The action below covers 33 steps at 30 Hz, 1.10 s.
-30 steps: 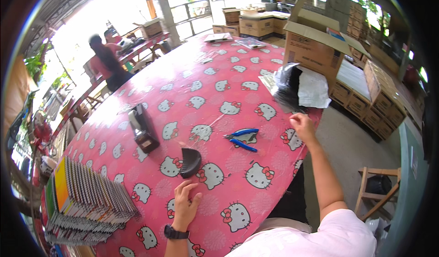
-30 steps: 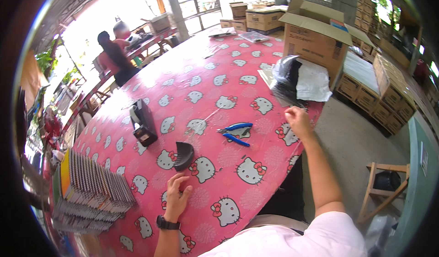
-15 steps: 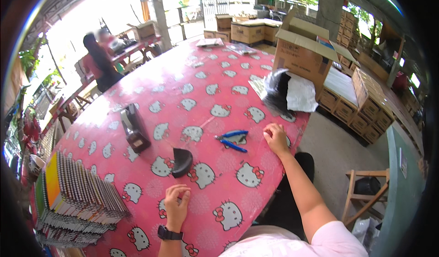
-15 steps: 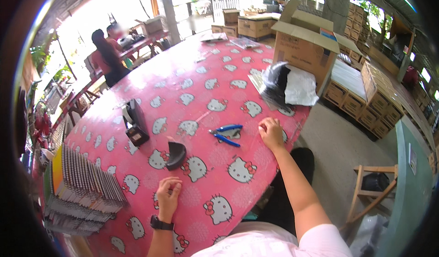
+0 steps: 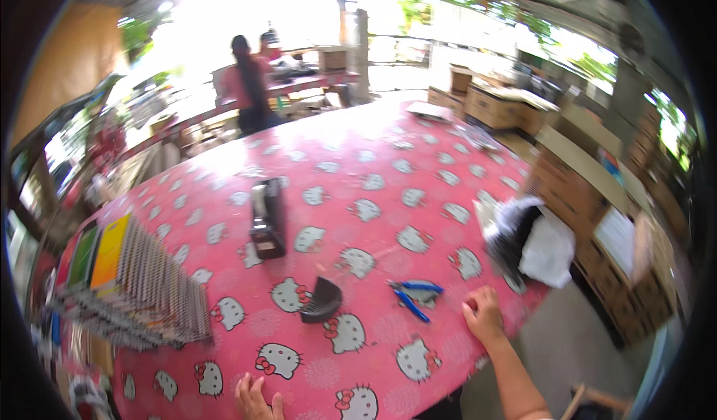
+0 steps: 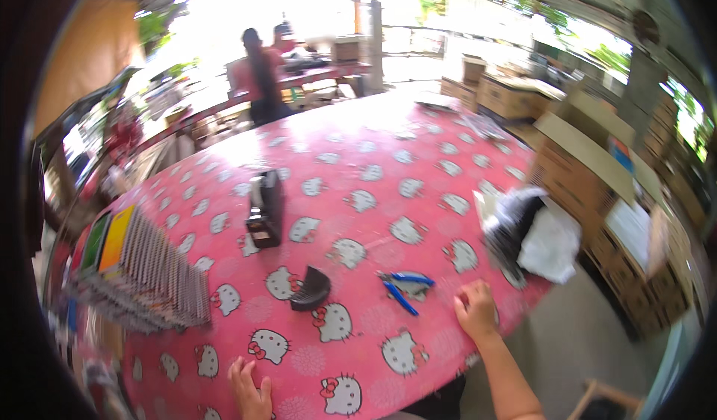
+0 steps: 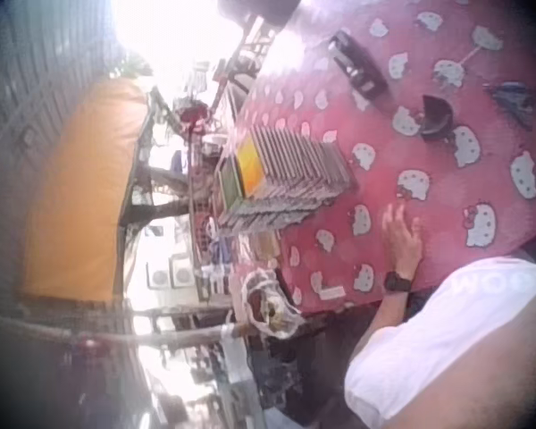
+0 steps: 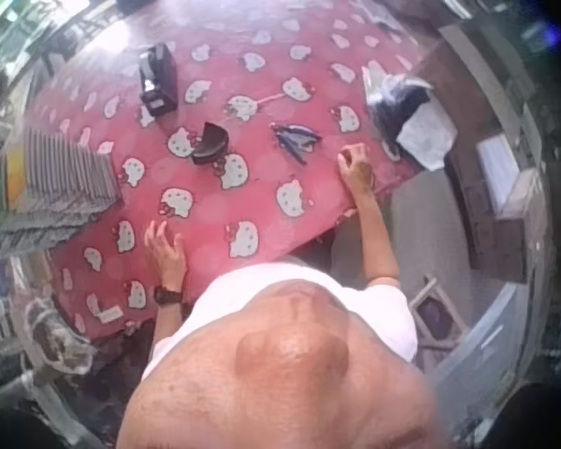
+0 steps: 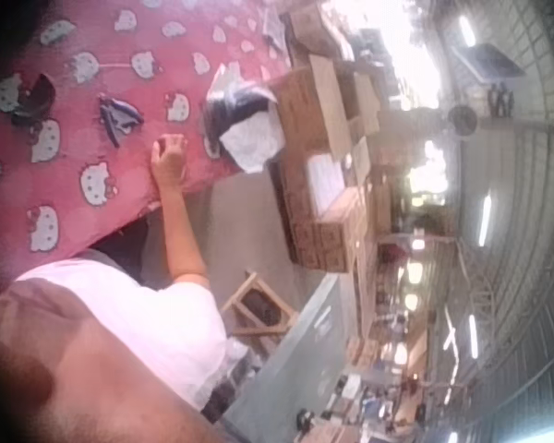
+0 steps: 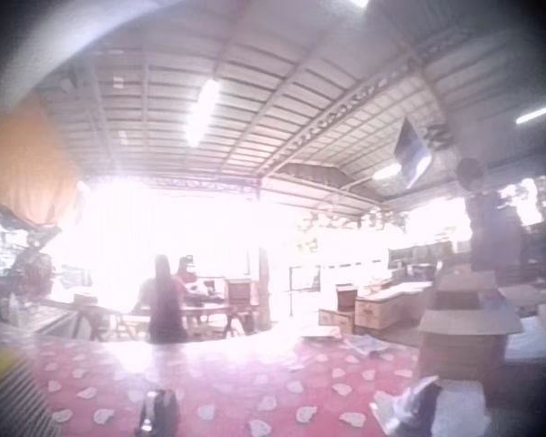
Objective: The person unpacks red and blue spiral-bound notebooks from a cardboard box, separates them by color, and stacks them on a pink Hello Kitty tablecloth. The person also handles a plastic bag and a black object on the table.
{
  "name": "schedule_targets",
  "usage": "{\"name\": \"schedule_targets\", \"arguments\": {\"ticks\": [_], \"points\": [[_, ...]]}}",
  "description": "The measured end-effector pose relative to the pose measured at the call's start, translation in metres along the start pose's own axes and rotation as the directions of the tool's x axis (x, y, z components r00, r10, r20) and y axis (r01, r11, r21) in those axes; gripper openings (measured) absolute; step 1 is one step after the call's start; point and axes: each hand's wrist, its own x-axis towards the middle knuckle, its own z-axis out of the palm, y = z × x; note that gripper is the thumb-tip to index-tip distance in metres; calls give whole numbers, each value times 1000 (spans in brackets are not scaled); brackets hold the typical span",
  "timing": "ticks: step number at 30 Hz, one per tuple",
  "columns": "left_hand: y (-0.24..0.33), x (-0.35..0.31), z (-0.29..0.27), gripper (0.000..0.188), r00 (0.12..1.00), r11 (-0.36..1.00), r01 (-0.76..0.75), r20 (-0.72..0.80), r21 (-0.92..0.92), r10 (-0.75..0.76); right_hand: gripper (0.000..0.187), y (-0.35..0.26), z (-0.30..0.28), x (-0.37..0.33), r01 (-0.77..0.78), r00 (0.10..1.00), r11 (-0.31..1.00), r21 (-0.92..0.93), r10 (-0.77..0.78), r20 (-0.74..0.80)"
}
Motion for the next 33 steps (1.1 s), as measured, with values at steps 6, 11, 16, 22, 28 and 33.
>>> {"name": "schedule_targets", "arguments": {"ticks": [6, 11, 16, 22, 28, 33], "points": [[0, -18, -15, 35, 978, 976, 155, -164, 154, -129, 28, 4, -3, 10, 132, 953, 985, 115, -158, 258], [6, -28, -18, 29, 954, 955, 281, -133, 98, -267, 45, -14, -12, 16, 127, 911, 981, 145, -173, 373], [-9, -24, 0, 29, 932, 948, 298, -246, 108, -265, 47, -6, -13, 20, 146, 896, 979, 141, -191, 402], [-17, -32, 0, 32, 887, 904, 374, -362, 205, -285, 44, -3, -14, 23, 178, 879, 968, 177, -237, 413], [-27, -29, 12, 34, 853, 890, 379, -469, 254, -230, 43, 16, -33, 31, 128, 817, 929, 347, -297, 494], [-36, -40, 10, 35, 834, 825, 460, -478, 327, -276, 38, 49, -174, 83, -250, 418, 712, 656, -532, 736]]}}
